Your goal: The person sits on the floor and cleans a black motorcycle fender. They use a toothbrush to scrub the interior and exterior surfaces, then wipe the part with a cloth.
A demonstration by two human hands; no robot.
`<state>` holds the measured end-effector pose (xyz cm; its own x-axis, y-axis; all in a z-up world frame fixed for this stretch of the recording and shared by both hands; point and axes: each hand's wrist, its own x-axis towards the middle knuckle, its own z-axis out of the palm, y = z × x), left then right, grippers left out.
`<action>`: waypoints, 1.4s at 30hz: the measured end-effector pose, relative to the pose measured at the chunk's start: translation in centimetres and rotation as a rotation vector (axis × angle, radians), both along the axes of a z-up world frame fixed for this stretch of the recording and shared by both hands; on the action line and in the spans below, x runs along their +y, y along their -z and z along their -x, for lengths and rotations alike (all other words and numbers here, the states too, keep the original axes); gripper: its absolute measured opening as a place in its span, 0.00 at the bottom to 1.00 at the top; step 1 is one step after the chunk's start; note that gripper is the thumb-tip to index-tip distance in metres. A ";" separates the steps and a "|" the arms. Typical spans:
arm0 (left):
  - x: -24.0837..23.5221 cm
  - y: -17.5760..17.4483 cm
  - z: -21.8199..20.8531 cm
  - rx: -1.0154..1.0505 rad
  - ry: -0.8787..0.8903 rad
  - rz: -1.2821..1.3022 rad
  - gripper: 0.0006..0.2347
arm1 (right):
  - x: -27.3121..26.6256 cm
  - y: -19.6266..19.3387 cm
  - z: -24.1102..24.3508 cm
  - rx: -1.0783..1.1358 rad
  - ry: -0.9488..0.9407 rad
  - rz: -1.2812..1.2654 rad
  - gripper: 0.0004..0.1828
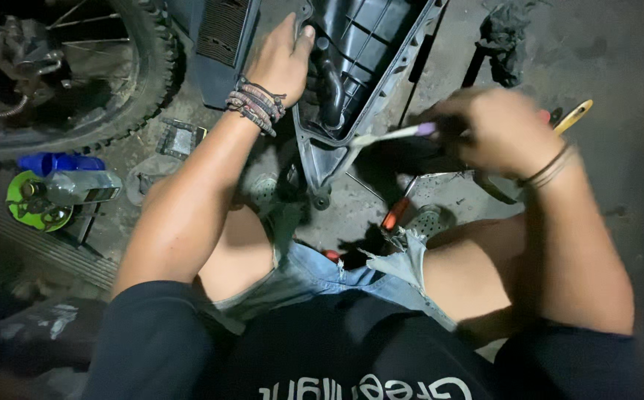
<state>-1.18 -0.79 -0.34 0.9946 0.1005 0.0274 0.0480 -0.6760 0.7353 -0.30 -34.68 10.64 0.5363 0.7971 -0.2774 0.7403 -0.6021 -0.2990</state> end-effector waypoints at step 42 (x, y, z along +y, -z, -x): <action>0.6 0.5 -0.5 0.065 -0.084 -0.214 0.20 | -5.0 2.6 -6.2 0.130 0.520 0.015 0.18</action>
<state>-0.72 -0.18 -0.86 0.9834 0.1815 -0.0072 0.1532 -0.8079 0.5690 5.90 -39.64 8.00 0.8199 0.4307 -0.3772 0.3004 -0.8845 -0.3570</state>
